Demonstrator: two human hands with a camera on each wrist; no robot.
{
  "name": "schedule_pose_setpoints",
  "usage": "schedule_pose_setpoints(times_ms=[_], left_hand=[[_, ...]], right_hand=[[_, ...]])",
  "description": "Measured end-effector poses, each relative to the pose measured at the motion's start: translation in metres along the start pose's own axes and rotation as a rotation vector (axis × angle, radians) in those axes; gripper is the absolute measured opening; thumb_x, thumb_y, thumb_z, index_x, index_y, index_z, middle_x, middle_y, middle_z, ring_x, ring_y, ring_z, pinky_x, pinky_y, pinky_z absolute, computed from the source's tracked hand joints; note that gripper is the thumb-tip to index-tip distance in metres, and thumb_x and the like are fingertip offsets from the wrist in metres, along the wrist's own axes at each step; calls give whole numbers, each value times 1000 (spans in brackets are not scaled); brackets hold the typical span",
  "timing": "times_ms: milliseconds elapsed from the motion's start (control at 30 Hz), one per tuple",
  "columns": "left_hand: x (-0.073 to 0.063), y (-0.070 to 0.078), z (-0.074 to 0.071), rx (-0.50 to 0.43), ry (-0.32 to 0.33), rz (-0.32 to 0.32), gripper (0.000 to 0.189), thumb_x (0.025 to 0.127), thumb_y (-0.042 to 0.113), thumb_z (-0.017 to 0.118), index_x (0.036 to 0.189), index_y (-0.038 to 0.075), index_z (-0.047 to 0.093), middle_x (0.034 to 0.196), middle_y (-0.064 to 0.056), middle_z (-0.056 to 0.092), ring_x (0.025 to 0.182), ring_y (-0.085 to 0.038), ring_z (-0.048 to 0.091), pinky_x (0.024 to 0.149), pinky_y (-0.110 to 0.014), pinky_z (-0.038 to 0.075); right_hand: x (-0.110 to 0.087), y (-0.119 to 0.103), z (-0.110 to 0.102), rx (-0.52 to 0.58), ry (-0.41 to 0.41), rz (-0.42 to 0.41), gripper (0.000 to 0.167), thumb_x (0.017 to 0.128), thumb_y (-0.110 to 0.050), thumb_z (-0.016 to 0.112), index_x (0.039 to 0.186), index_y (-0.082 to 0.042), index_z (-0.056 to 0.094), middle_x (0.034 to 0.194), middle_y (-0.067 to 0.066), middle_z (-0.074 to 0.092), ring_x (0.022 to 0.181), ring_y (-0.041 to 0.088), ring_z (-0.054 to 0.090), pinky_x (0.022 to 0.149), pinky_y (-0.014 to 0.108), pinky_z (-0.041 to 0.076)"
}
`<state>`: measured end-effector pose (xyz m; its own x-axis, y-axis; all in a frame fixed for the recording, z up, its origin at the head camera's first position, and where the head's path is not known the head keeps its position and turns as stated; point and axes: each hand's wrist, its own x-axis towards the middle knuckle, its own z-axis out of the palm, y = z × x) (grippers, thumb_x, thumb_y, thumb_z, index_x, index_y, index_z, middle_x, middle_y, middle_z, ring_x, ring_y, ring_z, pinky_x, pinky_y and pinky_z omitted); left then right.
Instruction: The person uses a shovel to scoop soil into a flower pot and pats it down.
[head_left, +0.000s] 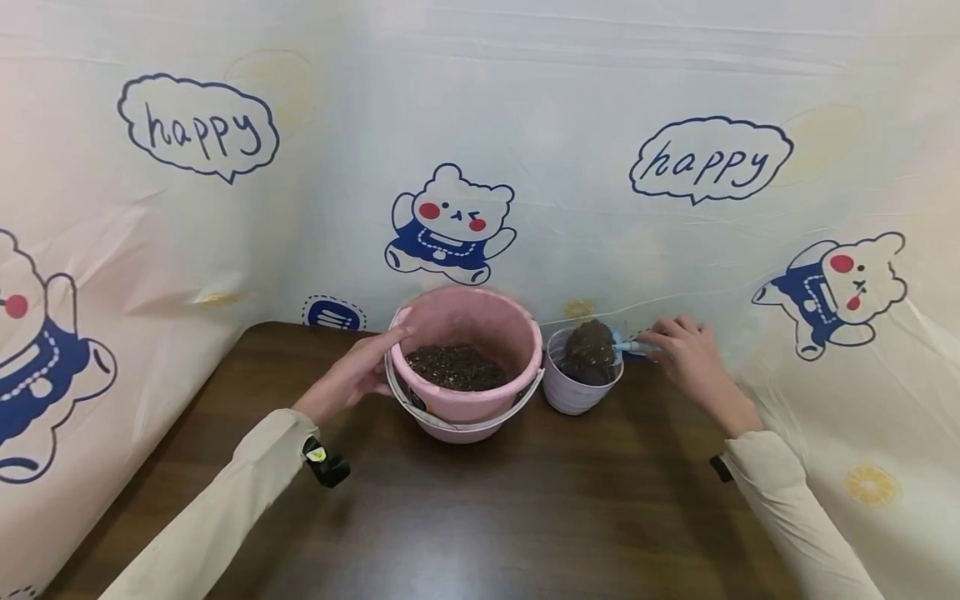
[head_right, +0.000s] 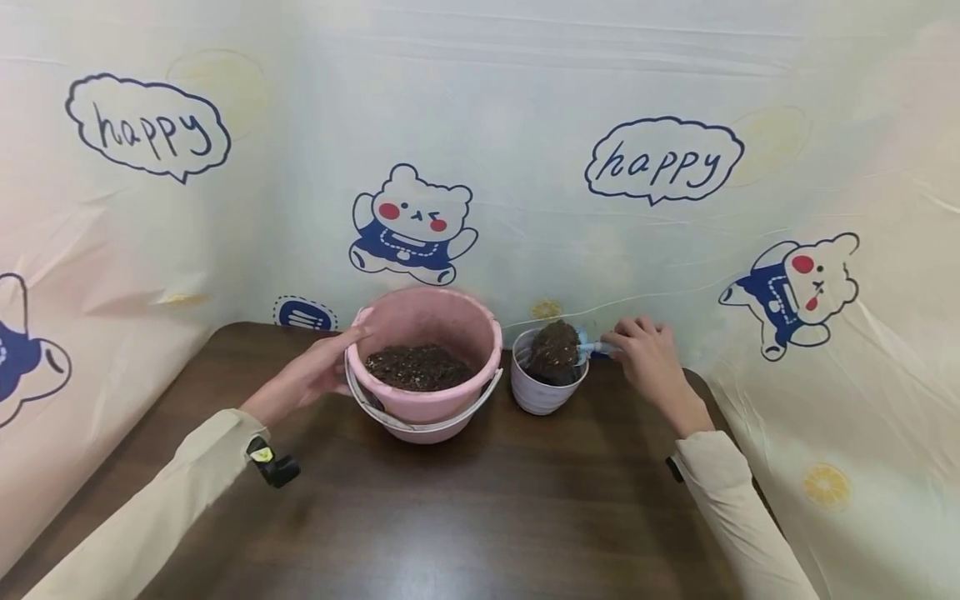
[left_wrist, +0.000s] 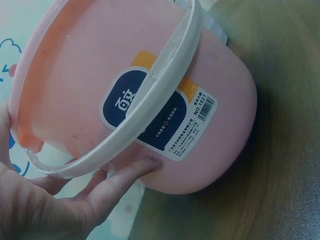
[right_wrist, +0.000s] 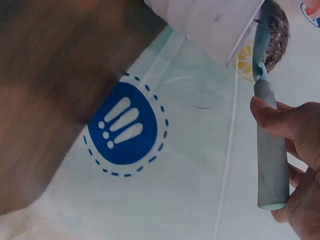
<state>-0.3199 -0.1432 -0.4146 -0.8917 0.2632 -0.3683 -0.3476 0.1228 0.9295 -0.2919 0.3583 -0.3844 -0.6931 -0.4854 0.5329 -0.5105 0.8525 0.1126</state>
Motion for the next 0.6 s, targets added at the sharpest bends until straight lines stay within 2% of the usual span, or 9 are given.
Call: schedule_pose_setpoints(times_ms=[233,467,600], left_hand=[[-1,0,0,-1,-9,-5,84,103,57,52,167,11,24,168,-23,30,143,-41,44,97,-50,59],[-1,0,0,3,-4,-6,83,103,58,52,167,12,24,167,-22,31,142,-40,45,97,-50,59],[-1,0,0,16,-3,-6,84,103,59,51,167,11,25,166,-23,34,139,-40,48,97,-50,59]], right_hand=[[5,-3,0,-100,64,-44,29,78,13,80,100,-7,80,93,13,64,89,37,54,74,57,38],[9,0,6,-177,145,-84,33,84,21,60,97,-5,74,93,18,63,92,42,55,77,61,38],[9,1,6,-223,170,-92,32,87,22,54,100,-2,69,97,20,62,94,44,54,80,64,39]])
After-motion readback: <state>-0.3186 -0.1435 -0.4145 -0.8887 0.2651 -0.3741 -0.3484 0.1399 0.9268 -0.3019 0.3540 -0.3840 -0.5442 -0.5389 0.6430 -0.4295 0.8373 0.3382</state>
